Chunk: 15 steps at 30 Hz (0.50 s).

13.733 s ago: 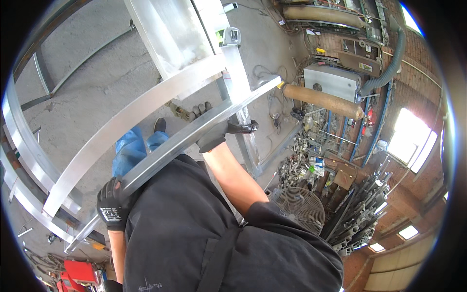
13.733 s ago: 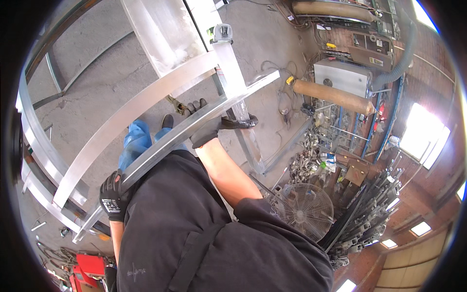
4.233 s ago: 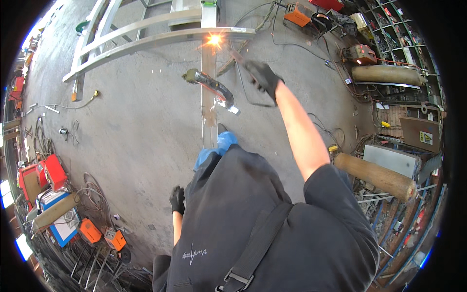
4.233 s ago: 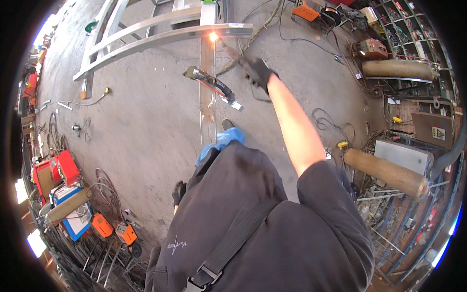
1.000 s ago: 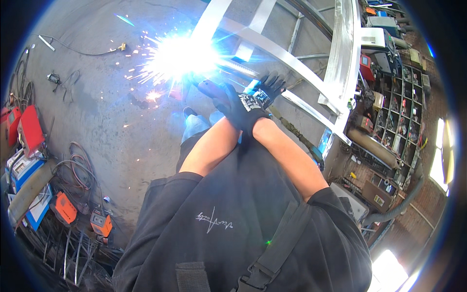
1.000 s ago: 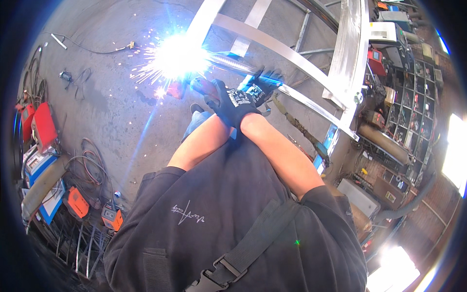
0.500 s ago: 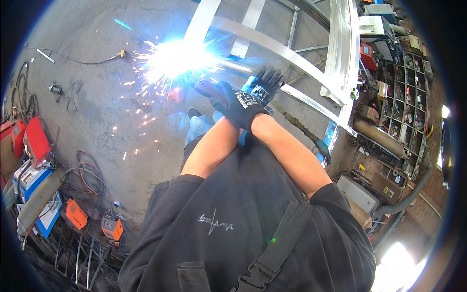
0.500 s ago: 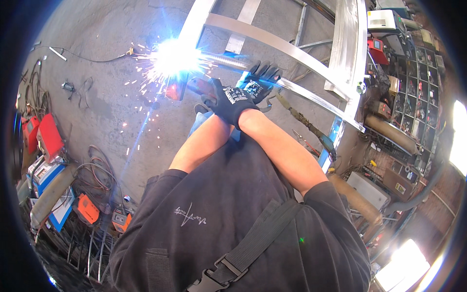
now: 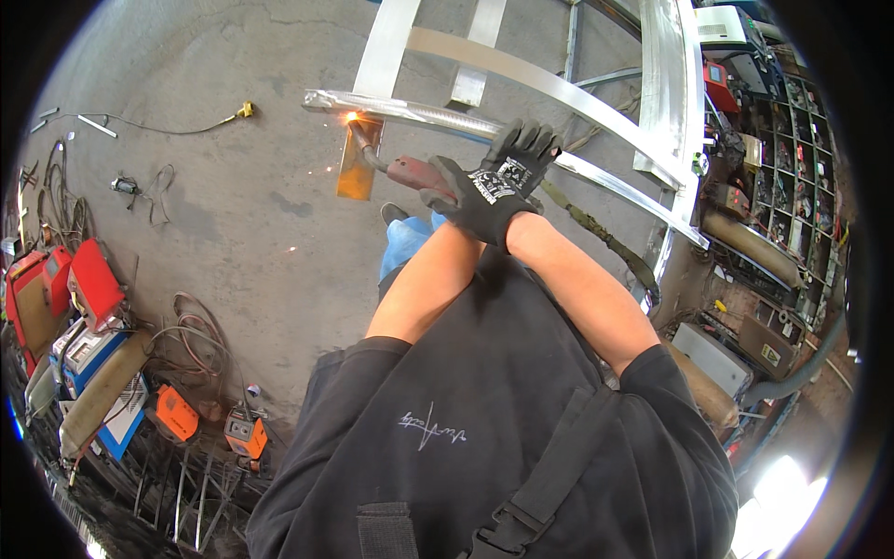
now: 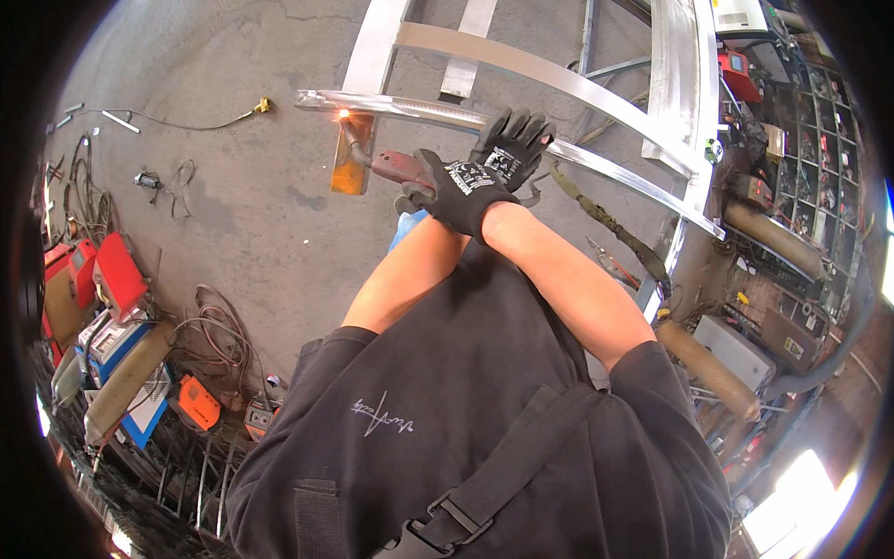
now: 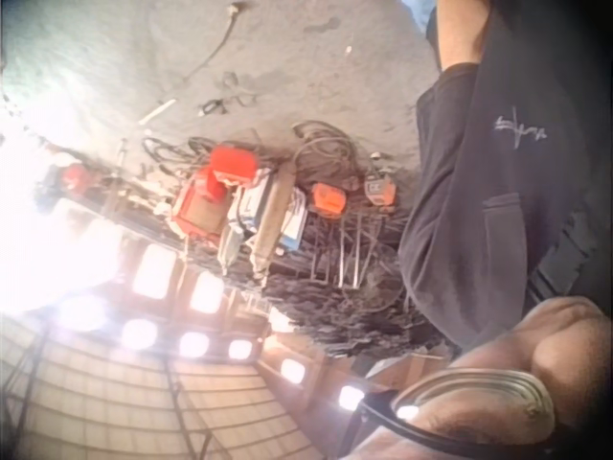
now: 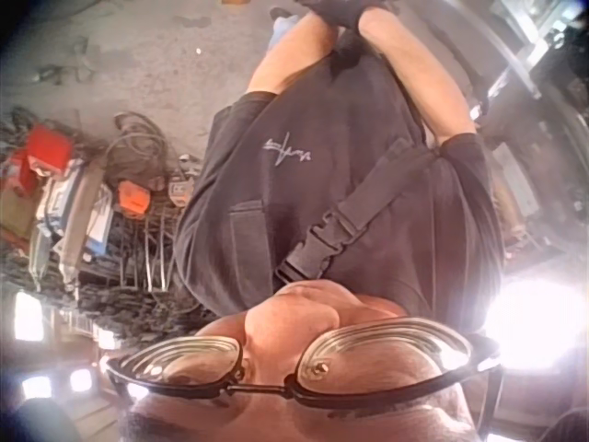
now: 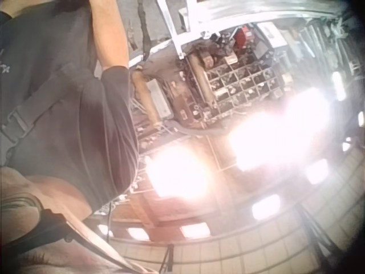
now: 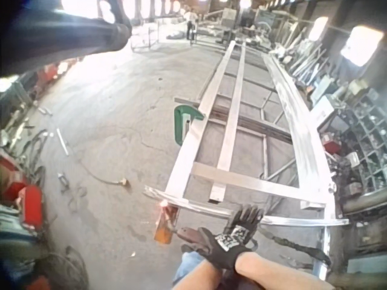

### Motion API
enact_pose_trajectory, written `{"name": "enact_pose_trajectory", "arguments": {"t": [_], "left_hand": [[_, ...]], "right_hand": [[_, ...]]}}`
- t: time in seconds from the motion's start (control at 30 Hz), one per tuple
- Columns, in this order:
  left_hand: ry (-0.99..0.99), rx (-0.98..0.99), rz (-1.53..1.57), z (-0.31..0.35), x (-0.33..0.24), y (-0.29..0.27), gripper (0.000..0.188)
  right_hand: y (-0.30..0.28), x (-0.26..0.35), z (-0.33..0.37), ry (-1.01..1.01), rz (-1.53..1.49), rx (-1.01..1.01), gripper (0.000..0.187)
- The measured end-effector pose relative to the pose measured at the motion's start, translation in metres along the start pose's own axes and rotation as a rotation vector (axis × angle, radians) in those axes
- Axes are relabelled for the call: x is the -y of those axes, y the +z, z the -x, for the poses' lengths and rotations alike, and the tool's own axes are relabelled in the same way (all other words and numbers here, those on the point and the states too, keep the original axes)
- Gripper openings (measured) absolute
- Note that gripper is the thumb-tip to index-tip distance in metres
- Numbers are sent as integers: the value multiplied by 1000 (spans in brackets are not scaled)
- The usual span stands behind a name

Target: The person grinds a metal bar with an angle grinder, then welds the bar to a metal frame using a welding torch. The person handles the metal bar and tools while working in a workshop.

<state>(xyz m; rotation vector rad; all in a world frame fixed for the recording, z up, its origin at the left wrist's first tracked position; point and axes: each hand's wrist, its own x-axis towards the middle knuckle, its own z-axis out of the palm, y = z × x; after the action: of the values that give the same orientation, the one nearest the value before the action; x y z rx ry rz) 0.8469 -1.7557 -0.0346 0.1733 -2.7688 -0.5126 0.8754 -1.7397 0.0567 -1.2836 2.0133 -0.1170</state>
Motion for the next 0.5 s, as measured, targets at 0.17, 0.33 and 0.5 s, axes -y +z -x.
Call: {"name": "enact_pose_trajectory", "arguments": {"t": [0.17, 0.33, 0.5], "left_hand": [[17, 65, -37, -3, 1, -5, 66], [62, 16, -88, -4, 5, -3, 66], [56, -85, -60, -3, 5, 1, 63]], "right_hand": [[-9, 1, -2, 47, -229, 77, 85], [-15, 4, -8, -38, -397, 35, 74], [-21, 2, -6, -59, -518, 59, 64]]}}
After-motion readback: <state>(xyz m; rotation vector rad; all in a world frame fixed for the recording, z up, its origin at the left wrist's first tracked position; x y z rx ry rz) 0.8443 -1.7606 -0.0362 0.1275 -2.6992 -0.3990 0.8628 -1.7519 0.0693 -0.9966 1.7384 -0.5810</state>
